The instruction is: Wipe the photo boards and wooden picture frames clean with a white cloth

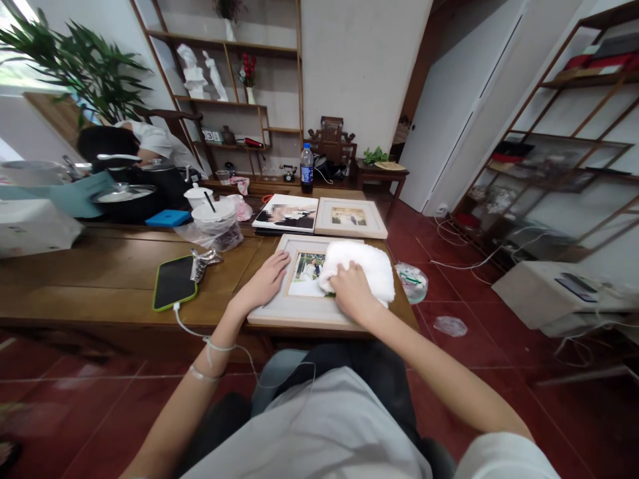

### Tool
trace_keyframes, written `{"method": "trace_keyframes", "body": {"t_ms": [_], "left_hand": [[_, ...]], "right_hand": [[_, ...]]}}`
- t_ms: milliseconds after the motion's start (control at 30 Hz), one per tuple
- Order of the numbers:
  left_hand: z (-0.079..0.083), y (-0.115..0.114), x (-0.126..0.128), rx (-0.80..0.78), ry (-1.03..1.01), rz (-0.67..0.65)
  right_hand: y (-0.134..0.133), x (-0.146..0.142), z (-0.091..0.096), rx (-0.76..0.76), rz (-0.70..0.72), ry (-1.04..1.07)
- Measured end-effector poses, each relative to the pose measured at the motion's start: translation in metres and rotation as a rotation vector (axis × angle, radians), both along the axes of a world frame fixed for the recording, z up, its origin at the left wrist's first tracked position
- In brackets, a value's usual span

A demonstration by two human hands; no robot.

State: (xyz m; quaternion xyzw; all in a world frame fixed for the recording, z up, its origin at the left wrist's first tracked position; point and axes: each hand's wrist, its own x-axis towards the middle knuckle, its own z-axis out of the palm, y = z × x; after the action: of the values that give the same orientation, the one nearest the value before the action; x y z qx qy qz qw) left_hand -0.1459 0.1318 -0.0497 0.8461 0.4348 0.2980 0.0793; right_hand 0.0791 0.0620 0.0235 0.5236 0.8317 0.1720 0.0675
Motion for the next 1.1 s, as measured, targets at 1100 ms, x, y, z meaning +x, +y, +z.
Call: {"method": "trace_keyframes", "body": {"t_ms": [1100], "left_hand": [[-0.004,0.005,-0.002,0.026,0.010,-0.016]], "right_hand": [[0.019,0.018,0.002,-0.024,0.011,0.155]]}}
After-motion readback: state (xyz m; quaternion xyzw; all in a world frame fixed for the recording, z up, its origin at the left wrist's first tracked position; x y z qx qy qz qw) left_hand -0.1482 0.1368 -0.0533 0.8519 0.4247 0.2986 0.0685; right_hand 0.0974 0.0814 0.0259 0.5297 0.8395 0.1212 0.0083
